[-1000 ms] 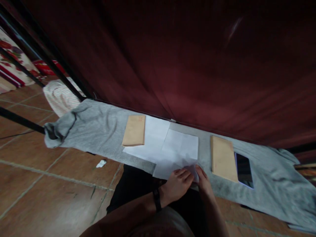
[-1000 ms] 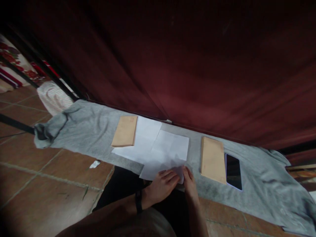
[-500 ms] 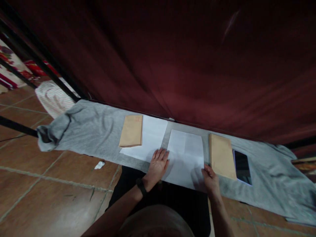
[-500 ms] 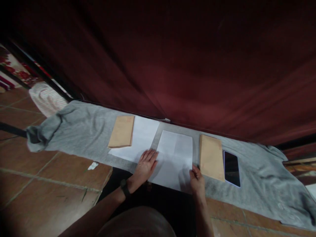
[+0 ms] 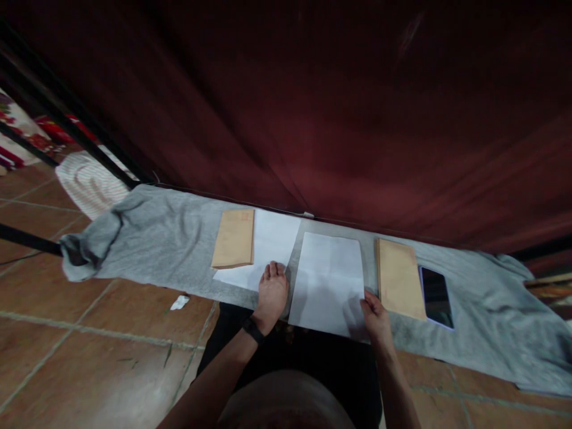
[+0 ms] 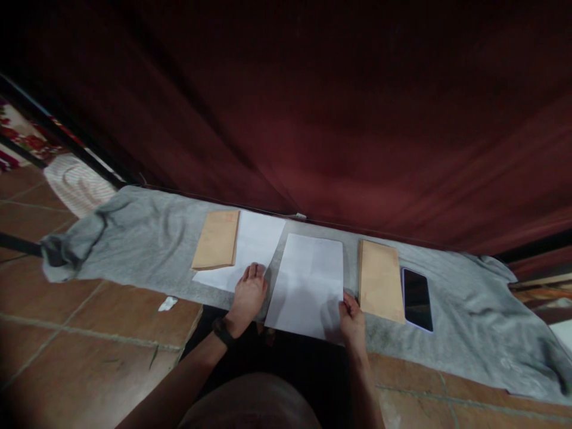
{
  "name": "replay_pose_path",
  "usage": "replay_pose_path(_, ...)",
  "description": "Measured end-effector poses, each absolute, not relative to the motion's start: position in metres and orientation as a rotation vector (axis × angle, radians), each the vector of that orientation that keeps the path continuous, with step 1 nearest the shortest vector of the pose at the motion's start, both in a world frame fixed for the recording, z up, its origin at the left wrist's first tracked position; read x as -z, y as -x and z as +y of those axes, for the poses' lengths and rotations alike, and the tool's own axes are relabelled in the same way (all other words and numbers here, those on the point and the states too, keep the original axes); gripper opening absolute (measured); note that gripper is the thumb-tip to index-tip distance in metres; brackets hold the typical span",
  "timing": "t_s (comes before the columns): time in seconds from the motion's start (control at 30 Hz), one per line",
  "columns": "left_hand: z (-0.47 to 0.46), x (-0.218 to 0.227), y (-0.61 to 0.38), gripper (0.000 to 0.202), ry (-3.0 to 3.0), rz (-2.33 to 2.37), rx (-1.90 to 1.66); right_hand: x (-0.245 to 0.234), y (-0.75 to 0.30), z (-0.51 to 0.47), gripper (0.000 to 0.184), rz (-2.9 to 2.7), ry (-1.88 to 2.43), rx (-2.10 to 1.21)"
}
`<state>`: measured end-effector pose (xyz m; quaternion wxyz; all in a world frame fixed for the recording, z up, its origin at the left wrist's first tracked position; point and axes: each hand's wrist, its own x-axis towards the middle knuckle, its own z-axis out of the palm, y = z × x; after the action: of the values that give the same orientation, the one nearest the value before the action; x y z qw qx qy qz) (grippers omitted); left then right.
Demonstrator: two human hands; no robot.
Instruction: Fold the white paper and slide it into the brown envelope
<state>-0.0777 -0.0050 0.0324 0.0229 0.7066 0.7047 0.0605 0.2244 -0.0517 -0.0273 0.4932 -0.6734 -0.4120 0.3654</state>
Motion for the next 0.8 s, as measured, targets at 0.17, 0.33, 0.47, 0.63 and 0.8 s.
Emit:
replay_pose_path(0.17,0.006,-0.05,0.099,0.035,-1.981,2.224,-0.122,0.027,-0.223,-0.052,0.041,-0.955,1.633,-0.908)
replay_pose_path(0.33,0.008,-0.06,0.114,0.037,-1.901,2.273,-0.099,0.027,-0.221,-0.052,0.041,-0.918,1.622,-0.931)
replay_pose_path(0.47,0.007,-0.062,0.114,0.035,-1.874,2.288,-0.111,0.024,-0.219,-0.053,0.038,-0.921,1.622,-0.912)
replay_pose_path(0.63,0.007,-0.059,0.114,0.029,-1.874,2.317,-0.196,0.022,-0.218,-0.052,0.039,-0.94,1.619,-0.872)
replay_pose_path(0.8,0.001,-0.055,0.112,0.033,-1.942,2.257,-0.286,0.022,-0.217,-0.051,0.039,-0.941,1.601,-0.871)
